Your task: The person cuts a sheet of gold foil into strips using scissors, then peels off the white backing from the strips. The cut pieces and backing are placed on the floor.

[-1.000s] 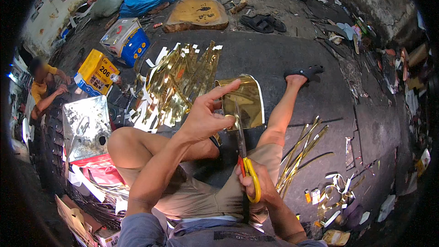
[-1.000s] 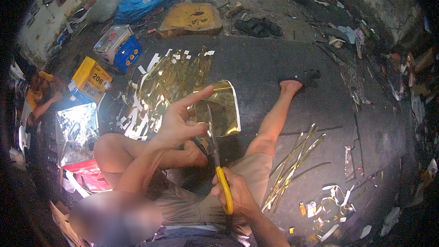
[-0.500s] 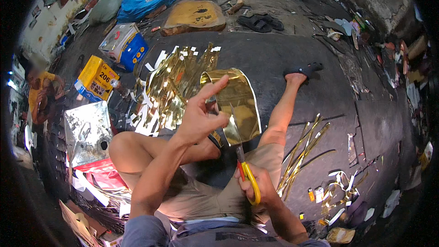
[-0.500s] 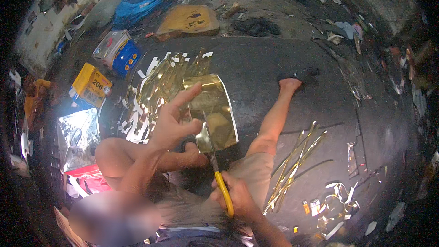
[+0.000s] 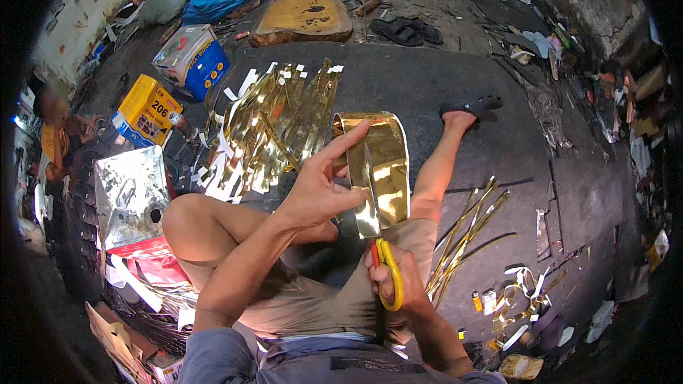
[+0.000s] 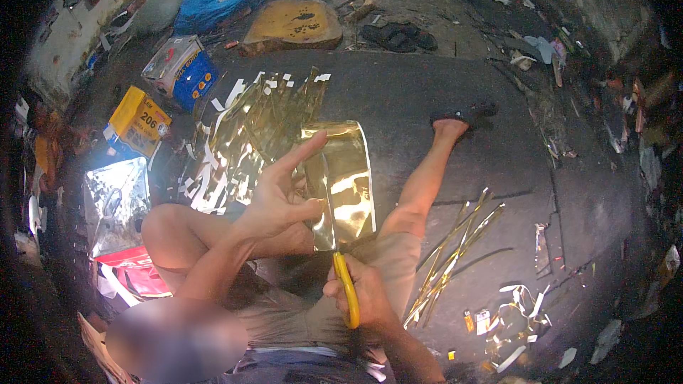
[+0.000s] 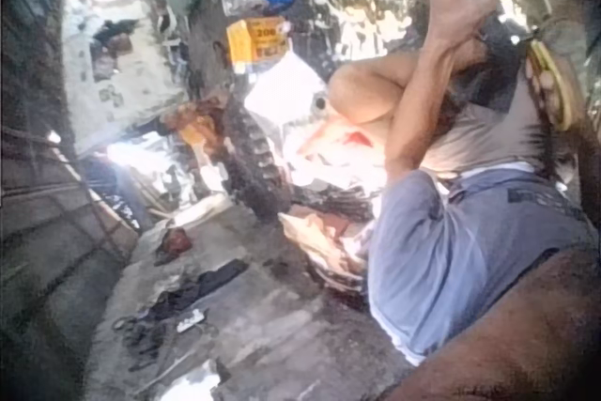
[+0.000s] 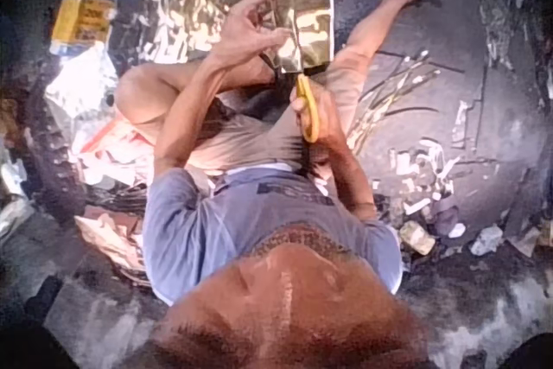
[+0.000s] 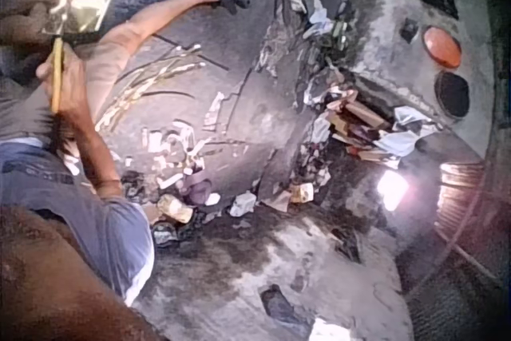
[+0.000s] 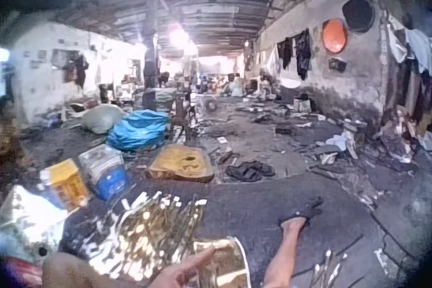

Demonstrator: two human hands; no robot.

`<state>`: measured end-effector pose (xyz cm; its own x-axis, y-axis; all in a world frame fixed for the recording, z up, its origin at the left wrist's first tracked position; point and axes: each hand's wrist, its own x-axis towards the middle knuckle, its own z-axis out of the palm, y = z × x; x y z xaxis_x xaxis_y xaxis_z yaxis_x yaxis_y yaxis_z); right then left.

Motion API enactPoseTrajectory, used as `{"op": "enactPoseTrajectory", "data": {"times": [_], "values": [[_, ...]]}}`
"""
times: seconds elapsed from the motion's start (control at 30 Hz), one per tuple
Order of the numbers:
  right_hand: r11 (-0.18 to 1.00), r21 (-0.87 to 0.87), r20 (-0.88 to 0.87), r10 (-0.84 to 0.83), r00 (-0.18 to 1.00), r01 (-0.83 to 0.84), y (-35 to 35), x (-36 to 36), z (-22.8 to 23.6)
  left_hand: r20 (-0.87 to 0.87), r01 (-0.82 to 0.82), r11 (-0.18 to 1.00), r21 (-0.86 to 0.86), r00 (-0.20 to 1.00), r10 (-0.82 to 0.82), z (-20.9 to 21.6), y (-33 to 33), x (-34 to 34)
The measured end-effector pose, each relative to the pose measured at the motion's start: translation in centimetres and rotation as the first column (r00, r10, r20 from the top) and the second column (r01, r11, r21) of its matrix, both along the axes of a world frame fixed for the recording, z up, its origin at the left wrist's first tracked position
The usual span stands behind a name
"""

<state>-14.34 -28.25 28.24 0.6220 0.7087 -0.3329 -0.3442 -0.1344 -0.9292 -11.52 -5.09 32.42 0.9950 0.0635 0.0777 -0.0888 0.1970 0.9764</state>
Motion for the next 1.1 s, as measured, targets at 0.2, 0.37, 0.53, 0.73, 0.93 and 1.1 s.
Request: {"op": "enactPoseTrajectory", "data": {"times": [0.2,0.37,0.53,0.73,0.93,1.1], "values": [[0.994,-0.095,0.074,0.068,0.995,-0.06,-0.7,-1.0,-1.4,0.062,-0.119,0.982,0.146,0.992,0.111,0.3,2.3,1.8],[0.989,-0.135,0.136,0.082,0.987,-0.064,-0.8,-0.5,-1.6,0.025,-0.035,0.982,0.187,0.999,0.031,-0.2,0.9,0.4],[0.999,-0.031,0.402,0.052,0.914,-0.043,0.5,0.8,-0.7,-0.136,0.056,0.998,-0.007,0.989,-0.057,1.5,-0.6,-1.0],[1.0,-0.027,0.216,0.014,0.976,-0.008,0.3,0.1,0.0,-0.061,0.019,0.999,0.03,0.998,-0.017,1.7,-0.9,-0.7],[1.0,-0.022,0.126,0.011,0.992,-0.008,0.4,-0.4,0.6,-0.002,-0.063,0.991,0.119,0.998,0.064,0.3,0.4,-0.1],[0.988,-0.113,0.269,0.135,0.954,-0.108,-1.3,-0.9,-1.7,0.021,-0.108,0.973,0.203,0.994,0.106,0.5,2.0,1.3]]}}
